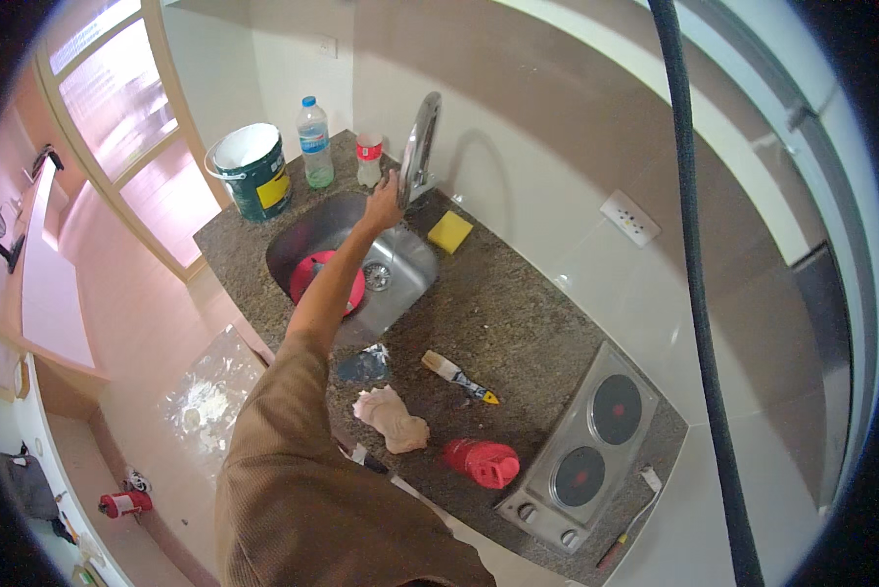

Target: The person retrieves a small piece of edge banding from a box and applies it by hand to the front edge of a white cabinet. They press the banding along the edge to adhere it.

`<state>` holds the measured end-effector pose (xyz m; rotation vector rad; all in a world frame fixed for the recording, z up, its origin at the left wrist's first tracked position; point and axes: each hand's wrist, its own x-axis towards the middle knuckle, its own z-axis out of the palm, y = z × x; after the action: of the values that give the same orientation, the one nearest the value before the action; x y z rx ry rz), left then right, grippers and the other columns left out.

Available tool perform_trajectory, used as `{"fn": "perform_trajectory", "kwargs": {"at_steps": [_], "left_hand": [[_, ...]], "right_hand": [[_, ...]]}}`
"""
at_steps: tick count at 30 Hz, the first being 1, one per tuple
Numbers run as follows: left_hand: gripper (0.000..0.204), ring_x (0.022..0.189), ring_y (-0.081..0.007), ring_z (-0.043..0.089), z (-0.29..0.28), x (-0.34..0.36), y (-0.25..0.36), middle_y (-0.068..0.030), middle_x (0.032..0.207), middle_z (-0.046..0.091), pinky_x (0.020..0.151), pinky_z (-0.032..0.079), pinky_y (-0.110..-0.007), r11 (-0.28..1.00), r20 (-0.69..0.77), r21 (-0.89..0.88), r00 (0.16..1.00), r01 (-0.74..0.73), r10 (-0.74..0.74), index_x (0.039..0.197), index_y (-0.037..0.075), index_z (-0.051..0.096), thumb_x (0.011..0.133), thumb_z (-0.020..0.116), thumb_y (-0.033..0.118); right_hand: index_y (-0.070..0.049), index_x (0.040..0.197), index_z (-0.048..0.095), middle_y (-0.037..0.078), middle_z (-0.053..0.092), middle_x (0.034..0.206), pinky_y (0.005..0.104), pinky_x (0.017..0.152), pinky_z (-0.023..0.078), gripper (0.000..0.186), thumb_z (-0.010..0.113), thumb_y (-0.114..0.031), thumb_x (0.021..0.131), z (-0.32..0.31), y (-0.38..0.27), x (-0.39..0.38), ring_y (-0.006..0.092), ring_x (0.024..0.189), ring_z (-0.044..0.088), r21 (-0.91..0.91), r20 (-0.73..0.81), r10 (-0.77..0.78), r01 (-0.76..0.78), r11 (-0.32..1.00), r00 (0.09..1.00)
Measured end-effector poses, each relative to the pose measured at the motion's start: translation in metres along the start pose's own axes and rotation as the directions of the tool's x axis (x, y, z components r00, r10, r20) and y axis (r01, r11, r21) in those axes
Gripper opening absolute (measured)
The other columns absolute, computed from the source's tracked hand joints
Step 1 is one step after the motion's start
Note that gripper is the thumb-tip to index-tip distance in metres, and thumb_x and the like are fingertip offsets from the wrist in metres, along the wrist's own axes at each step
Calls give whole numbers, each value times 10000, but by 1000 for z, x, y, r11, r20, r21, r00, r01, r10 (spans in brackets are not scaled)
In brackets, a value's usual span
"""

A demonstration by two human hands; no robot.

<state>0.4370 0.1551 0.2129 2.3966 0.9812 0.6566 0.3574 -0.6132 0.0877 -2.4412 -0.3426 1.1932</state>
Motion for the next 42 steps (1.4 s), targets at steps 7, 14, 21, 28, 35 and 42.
{"fn": "perform_trajectory", "kwargs": {"at_steps": [7,14,21,28,35,42], "left_hand": [[822,1352,-434,455,-63,-18,-9,-268,1468,463,1077,406,-569,993,59,101,995,68,-75,1536,-69,182,850,598,114],[514,1200,-411,585,-112,-204,-16,-249,1245,641,1065,435,-453,974,-283,-221,959,-47,-18,1266,-33,617,763,621,77],[284,984,-312,703,-141,-537,-30,-208,1060,720,871,534,-392,858,-449,-332,734,391,-509,1088,0,708,829,613,66],[208,768,-258,737,-55,-801,44,-173,858,748,708,560,-374,837,-347,-103,769,538,-537,971,12,742,888,658,183],[424,642,-197,689,-38,-923,170,-138,762,721,640,551,-355,767,184,-280,816,577,-547,856,-67,693,1056,490,246],[423,705,-304,714,25,-1027,231,-135,689,707,739,551,-441,877,369,128,799,463,-475,753,48,729,959,572,382]], "right_hand": [[-55,878,728,75,710,730,332,634,550,193,700,-245,858,7,-24,31,162,678,683,-38,51,-82,84,996,995],[-56,873,729,77,711,729,334,635,551,192,700,-245,855,1,-7,37,165,679,685,-37,57,-173,176,984,983],[-56,868,729,78,712,727,336,636,552,191,700,-244,853,3,113,6,167,680,686,-31,55,-251,253,967,966],[-56,862,729,80,713,726,338,636,553,190,700,-243,851,10,415,-5,170,681,688,-164,-154,-397,373,913,905],[0,791,745,89,723,721,402,622,558,262,732,-260,824,-8,479,-151,226,633,683,-159,79,-371,379,912,925],[-23,863,757,116,741,774,399,659,566,244,740,-262,820,30,580,-259,225,686,705,7,30,-23,22,1000,999]]}}
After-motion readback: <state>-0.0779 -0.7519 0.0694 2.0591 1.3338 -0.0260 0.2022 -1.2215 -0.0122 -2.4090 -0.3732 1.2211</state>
